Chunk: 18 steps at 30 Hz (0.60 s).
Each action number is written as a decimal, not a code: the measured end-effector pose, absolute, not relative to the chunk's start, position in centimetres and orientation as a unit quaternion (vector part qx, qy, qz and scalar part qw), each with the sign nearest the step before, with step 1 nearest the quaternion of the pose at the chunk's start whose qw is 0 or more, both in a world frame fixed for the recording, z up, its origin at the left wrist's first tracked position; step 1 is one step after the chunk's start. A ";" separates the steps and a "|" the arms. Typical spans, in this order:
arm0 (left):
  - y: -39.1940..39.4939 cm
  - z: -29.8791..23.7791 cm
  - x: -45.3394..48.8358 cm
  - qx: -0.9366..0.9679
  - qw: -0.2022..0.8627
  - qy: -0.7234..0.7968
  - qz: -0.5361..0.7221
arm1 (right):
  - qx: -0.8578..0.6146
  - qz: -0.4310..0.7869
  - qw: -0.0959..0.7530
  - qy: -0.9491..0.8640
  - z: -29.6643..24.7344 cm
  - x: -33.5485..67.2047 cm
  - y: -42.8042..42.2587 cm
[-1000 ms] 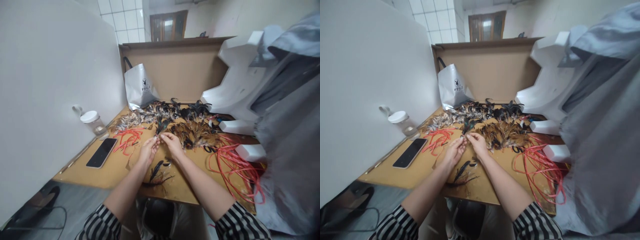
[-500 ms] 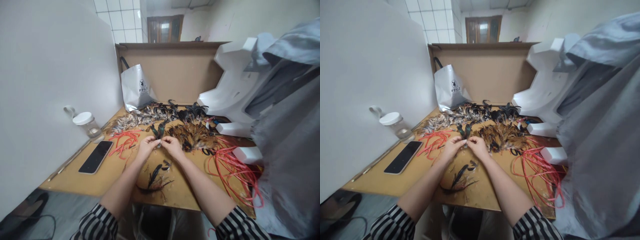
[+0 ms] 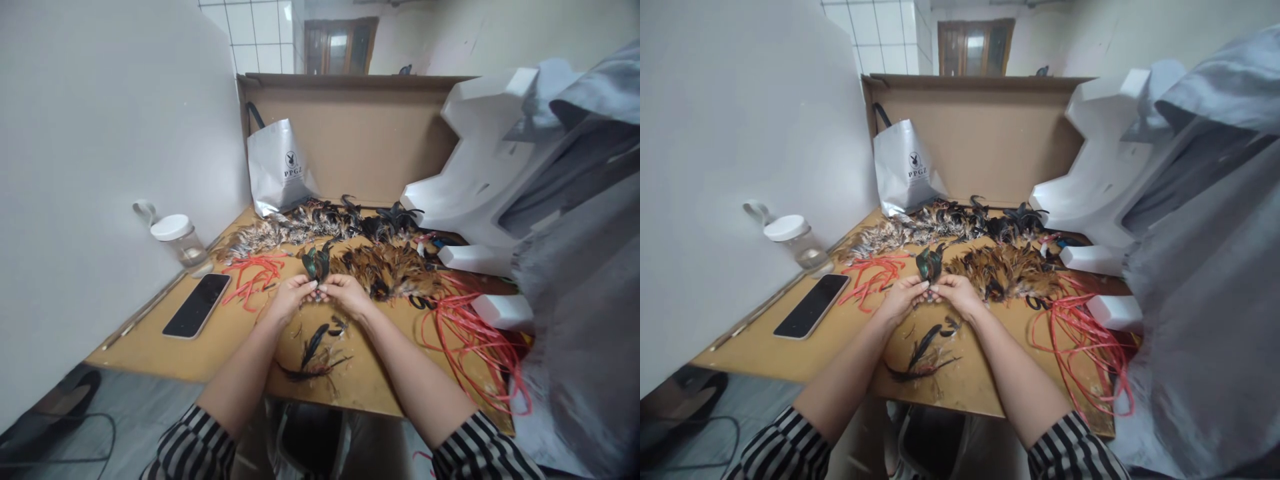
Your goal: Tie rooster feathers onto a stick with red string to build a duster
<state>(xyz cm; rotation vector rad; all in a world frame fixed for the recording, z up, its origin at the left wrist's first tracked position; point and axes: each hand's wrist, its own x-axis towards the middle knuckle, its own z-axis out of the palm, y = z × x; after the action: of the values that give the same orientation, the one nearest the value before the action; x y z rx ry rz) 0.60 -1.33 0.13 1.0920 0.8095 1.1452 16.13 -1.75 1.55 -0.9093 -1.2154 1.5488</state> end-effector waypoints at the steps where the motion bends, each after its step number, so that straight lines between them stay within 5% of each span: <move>1: -1.3 0.1 0.6 0.476 0.631 0.355 0.499 | -0.367 0.643 0.466 -0.483 1.4 16.2 -1.7; 9: -1.7 0.9 1.1 0.529 0.542 0.406 0.511 | -0.385 0.583 0.548 -0.461 1.5 15.4 -1.6; 18: -1.7 0.5 1.3 0.503 0.583 0.394 0.502 | -0.389 0.583 0.551 -0.453 1.1 15.5 -1.5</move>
<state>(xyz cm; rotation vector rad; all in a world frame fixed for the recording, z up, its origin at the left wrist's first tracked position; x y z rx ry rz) 1.34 -1.65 0.49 1.1738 0.9211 1.1730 15.50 -1.51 1.06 -0.9194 -1.0720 1.3794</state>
